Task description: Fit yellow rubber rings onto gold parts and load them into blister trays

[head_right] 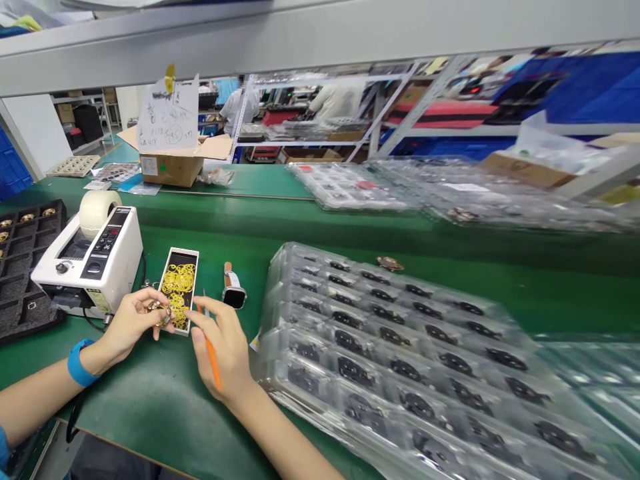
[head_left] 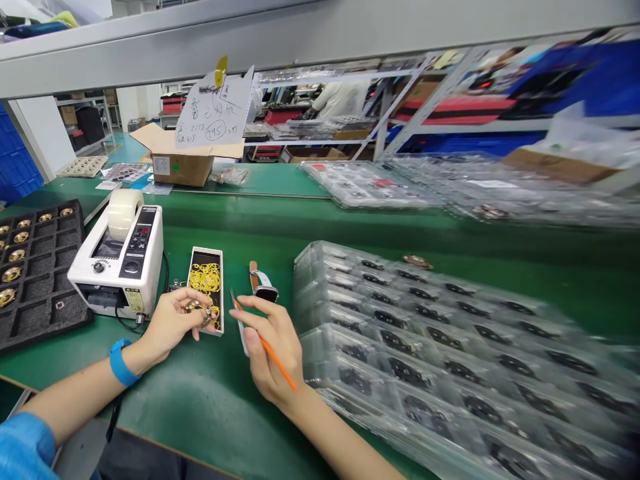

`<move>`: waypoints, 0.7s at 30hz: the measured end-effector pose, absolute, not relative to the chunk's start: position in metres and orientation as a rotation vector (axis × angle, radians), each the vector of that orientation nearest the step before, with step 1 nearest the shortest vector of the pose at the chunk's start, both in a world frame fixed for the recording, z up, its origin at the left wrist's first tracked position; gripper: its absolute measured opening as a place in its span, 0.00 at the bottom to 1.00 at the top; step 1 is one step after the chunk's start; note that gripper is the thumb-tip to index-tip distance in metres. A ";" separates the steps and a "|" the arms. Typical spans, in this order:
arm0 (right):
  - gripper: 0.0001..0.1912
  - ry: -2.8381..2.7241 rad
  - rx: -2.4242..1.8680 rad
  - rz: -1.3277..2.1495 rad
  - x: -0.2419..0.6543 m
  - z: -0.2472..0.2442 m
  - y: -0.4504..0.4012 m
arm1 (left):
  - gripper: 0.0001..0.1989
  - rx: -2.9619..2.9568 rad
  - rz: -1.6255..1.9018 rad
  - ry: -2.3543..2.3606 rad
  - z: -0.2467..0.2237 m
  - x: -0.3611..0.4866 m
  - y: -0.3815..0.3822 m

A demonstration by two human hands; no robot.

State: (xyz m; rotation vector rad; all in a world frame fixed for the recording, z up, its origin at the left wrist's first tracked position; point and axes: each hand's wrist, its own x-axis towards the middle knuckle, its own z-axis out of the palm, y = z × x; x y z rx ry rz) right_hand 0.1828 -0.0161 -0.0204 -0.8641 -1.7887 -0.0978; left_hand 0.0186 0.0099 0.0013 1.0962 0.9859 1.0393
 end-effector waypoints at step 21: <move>0.05 -1.719 -1.142 0.101 0.165 -0.035 -0.006 | 0.20 1.514 0.957 0.861 -0.011 0.024 -0.008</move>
